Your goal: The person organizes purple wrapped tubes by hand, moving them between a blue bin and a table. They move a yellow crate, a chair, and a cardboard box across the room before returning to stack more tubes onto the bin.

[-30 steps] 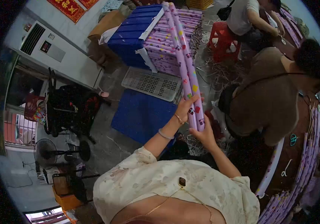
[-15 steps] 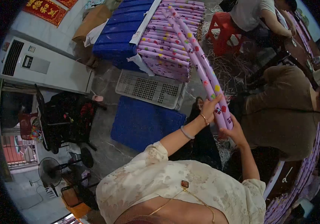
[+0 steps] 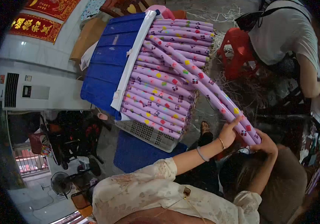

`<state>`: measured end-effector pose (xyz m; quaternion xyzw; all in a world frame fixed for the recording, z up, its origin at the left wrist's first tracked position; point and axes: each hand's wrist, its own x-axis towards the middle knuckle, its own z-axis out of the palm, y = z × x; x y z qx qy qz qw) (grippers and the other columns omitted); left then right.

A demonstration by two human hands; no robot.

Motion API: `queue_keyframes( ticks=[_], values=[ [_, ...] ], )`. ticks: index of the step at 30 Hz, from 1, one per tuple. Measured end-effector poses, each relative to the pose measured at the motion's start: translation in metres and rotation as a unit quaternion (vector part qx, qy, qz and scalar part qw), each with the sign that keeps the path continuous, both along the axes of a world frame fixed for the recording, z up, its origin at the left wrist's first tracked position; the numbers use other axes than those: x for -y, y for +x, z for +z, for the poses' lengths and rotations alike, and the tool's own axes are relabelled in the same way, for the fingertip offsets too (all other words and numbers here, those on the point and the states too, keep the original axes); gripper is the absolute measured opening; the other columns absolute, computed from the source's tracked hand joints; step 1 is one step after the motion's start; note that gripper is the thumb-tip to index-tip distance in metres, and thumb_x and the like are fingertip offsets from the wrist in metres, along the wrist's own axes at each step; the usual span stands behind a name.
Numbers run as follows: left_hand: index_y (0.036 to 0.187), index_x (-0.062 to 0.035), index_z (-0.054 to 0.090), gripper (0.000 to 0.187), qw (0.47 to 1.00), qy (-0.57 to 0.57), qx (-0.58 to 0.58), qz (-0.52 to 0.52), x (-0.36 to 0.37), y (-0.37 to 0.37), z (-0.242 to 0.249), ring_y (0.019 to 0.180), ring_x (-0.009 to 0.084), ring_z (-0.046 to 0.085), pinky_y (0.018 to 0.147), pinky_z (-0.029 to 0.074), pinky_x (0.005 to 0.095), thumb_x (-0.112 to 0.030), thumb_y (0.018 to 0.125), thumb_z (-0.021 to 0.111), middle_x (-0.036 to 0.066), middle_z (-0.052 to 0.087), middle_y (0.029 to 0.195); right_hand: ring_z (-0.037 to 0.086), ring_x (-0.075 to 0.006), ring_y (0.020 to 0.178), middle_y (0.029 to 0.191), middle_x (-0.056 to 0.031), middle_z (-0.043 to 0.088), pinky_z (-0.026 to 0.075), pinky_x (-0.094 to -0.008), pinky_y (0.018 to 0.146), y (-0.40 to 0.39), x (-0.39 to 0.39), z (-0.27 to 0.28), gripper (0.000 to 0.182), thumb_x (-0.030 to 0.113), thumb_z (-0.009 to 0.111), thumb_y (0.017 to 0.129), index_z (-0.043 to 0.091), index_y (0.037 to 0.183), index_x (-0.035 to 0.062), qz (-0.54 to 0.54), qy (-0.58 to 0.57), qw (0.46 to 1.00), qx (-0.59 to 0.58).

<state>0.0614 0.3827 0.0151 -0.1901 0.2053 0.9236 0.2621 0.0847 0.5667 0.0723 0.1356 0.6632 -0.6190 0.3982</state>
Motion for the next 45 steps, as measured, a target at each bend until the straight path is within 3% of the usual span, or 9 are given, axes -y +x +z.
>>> queue_keyframes(
  ticks=[3,4,9,14,17,19,23,36,45],
  values=[
    [0.101,-0.0054,0.052,0.037,0.997,-0.050,0.022,-0.054,-0.003,-0.067,-0.014,0.079,0.0108,0.053,0.073,0.042,0.0260,-0.032,0.077,0.064,0.001,0.054,0.086,0.054,-0.0134,0.081,0.099,-0.0056,0.055,0.047,-0.0268,0.068,-0.076,-0.031,-0.013,0.080,0.006,0.077,0.050,0.041,0.122,0.0026,0.061,0.033,0.997,-0.022],
    [0.103,-0.0055,0.051,0.036,0.989,-0.087,0.004,-0.122,0.004,-0.087,-0.012,0.079,0.0097,0.052,0.073,0.042,0.0255,-0.030,0.078,0.062,0.001,0.054,0.088,0.051,-0.0081,0.059,0.089,-0.0024,0.054,0.042,-0.0199,0.050,-0.102,-0.034,-0.014,0.081,0.009,0.077,0.046,0.042,0.120,0.0021,0.058,0.021,0.998,0.003],
    [0.114,-0.0021,0.044,0.038,0.944,-0.198,-0.160,-0.209,0.052,-0.136,-0.003,0.091,0.0100,0.053,0.075,0.044,0.0236,-0.019,0.082,0.057,0.007,0.055,0.100,0.055,-0.0124,0.069,0.094,-0.0053,0.057,0.047,-0.0260,0.053,-0.225,-0.067,-0.058,0.082,-0.001,0.075,0.046,0.043,0.122,0.0054,0.115,0.004,0.993,-0.013],
    [0.106,-0.0048,0.054,0.029,0.512,-0.690,-0.504,-0.088,0.149,-0.231,0.010,0.101,0.0275,0.052,0.084,0.043,0.0343,-0.010,0.077,0.058,0.011,0.054,0.108,0.055,-0.0120,0.067,0.093,-0.0051,0.056,0.048,-0.0276,0.054,-0.298,-0.050,-0.083,0.079,0.000,0.073,0.050,0.042,0.123,0.0064,0.186,-0.007,0.982,-0.016],
    [0.105,-0.0038,0.055,0.030,0.462,-0.750,-0.470,-0.061,0.181,-0.257,0.002,0.104,0.0286,0.050,0.086,0.041,0.0360,-0.010,0.076,0.058,0.012,0.053,0.111,0.055,-0.0111,0.066,0.090,-0.0047,0.057,0.047,-0.0270,0.053,-0.311,-0.044,-0.085,0.079,0.000,0.073,0.052,0.041,0.124,0.0077,0.202,-0.019,0.979,0.002],
    [0.104,-0.0023,0.056,0.028,0.338,-0.805,-0.486,-0.035,0.191,-0.267,-0.003,0.106,0.0294,0.048,0.088,0.039,0.0369,-0.010,0.076,0.057,0.012,0.052,0.112,0.051,-0.0120,0.084,0.097,-0.0024,0.055,0.042,-0.0258,0.075,-0.316,-0.042,-0.084,0.080,0.006,0.076,0.046,0.044,0.120,0.0061,0.198,-0.001,0.980,0.016],
    [0.102,-0.0019,0.057,0.027,0.323,-0.809,-0.489,-0.040,0.191,-0.271,-0.012,0.106,0.0295,0.048,0.089,0.039,0.0370,-0.009,0.076,0.058,0.012,0.052,0.111,0.055,-0.0119,0.067,0.091,-0.0036,0.057,0.047,-0.0267,0.055,-0.324,-0.050,-0.099,0.076,0.002,0.073,0.052,0.043,0.122,0.0081,0.200,0.024,0.980,0.000],
    [0.101,0.0001,0.056,0.027,0.312,-0.799,-0.514,0.000,0.191,-0.288,-0.040,0.108,0.0289,0.047,0.087,0.042,0.0344,-0.002,0.074,0.054,0.011,0.052,0.109,0.056,-0.0130,0.079,0.097,-0.0046,0.059,0.046,-0.0253,0.067,-0.347,-0.054,-0.103,0.074,0.007,0.077,0.052,0.047,0.120,0.0057,0.190,0.034,0.981,-0.009],
    [0.101,-0.0032,0.056,0.031,0.247,-0.808,-0.534,-0.027,0.225,-0.294,-0.029,0.100,0.0260,0.052,0.084,0.044,0.0331,0.002,0.070,0.055,0.007,0.053,0.107,0.051,-0.0103,0.053,0.081,-0.0034,0.056,0.044,-0.0232,0.046,-0.352,-0.029,-0.106,0.072,0.006,0.075,0.055,0.046,0.120,0.0070,0.226,0.007,0.974,-0.023]
  ],
)
